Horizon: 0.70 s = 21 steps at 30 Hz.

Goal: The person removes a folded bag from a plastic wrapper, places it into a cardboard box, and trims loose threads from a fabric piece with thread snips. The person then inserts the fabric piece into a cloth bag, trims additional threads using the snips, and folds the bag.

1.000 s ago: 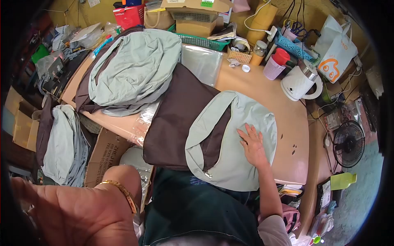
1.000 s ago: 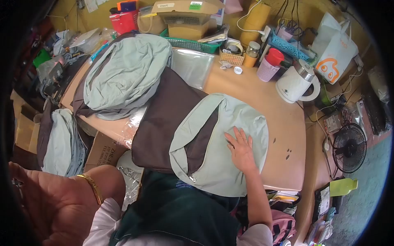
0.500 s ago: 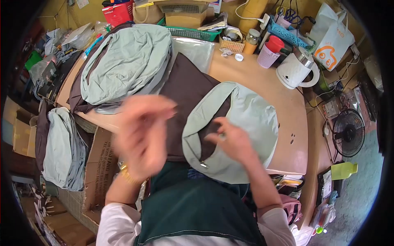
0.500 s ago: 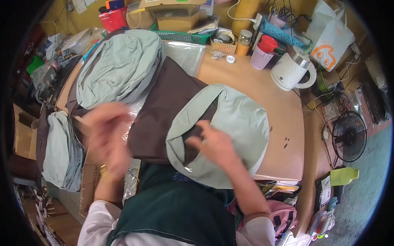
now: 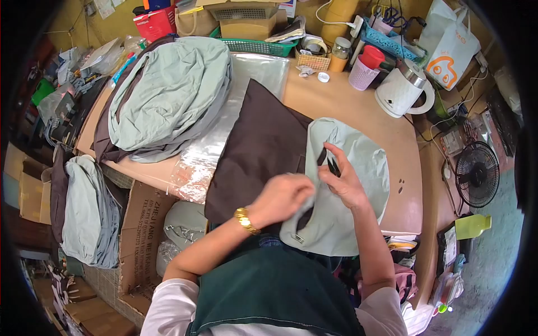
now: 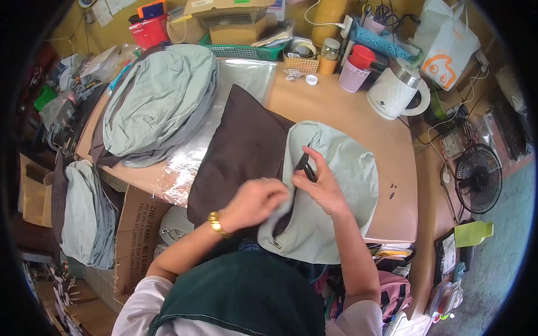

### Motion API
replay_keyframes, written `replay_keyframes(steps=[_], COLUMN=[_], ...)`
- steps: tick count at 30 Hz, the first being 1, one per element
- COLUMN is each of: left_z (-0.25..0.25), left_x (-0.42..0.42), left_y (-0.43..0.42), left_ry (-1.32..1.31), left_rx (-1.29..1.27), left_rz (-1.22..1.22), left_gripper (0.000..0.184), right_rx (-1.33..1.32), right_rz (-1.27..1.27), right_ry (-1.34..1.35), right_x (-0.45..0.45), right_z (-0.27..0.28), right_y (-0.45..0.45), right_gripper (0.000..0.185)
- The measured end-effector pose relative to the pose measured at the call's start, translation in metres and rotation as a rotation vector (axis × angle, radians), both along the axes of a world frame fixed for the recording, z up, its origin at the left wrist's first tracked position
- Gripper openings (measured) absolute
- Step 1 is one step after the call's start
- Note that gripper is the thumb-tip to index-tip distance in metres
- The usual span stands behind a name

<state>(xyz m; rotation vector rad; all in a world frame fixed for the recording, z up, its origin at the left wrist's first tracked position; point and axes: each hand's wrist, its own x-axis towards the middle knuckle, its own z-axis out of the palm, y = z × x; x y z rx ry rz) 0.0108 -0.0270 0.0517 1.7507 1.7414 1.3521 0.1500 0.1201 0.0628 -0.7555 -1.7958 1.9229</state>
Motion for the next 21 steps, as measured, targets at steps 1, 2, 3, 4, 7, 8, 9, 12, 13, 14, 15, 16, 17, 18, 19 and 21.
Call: replay_keyframes(steps=[1,2,3,4,7,8,9,12,13,14,15,16,17,18,19,21], left_z=[-0.004,-0.005,-0.001,-0.001,-0.027,-0.036,-0.043,-0.05,-0.051,-0.048,-0.045,-0.053,-0.062,-0.05,-0.038,-0.042], left_x=[0.012,0.017,0.019,0.016,0.006,0.013,0.018,0.038,0.045,0.052,0.058,0.063,0.068,0.067,0.063,0.054], left_y=[0.009,0.008,0.008,0.008,0.004,0.0,0.001,0.013,0.017,0.02,0.022,0.018,0.014,0.012,0.008,-0.009], left_ry=[-0.031,-0.071,-0.111,0.07,0.335,0.496,0.662,0.648,0.644,0.707,0.77,0.749,0.724,0.683,0.634,0.672], left_rx=[0.077,0.043,0.007,0.071,0.02,-0.094,-0.201,-0.274,-0.283,-0.347,-0.41,-0.261,-0.112,-0.36,-0.61,-0.358], left_rz=[-0.121,-0.145,-0.171,-0.092,-0.122,-0.143,-0.159,-0.166,-0.146,-0.154,-0.159,-0.104,-0.051,-0.159,-0.266,-0.153], left_gripper=[0.011,0.013,0.016,0.023,0.049,0.055,0.062,0.067,0.067,0.065,0.064,0.066,0.068,0.07,0.071,0.073], right_rx=[0.002,0.204,0.403,0.471,0.427,0.833,1.243,0.674,0.658,0.454,0.432,0.596,0.712,0.832,0.916,1.015], right_rz=[-0.006,0.029,0.062,0.02,-0.082,-0.274,-0.472,-0.548,-0.388,-0.237,-0.142,-0.241,-0.212,-0.179,-0.018,-0.356], right_ry=[0.0,-0.09,-0.181,-0.216,-0.386,-0.654,-0.917,-0.331,-0.09,-0.006,0.308,-0.083,-0.233,-0.379,-0.273,-0.4], right_x=[0.002,0.006,0.012,0.026,0.073,0.09,0.098,0.063,0.049,0.023,-0.001,-0.035,-0.042,-0.05,-0.041,-0.022], right_z=[0.009,0.018,0.023,0.018,0.01,-0.005,-0.012,0.045,0.044,0.062,0.031,-0.025,-0.036,-0.048,-0.03,-0.053], right_y=[0.002,0.006,0.011,0.023,0.062,0.074,0.082,0.035,0.018,-0.016,-0.036,-0.062,-0.058,-0.053,-0.016,0.037], right_gripper=[0.042,0.041,0.041,0.043,0.044,0.043,0.041,0.034,0.027,0.023,0.025,0.027,0.029,0.031,0.031,0.022])
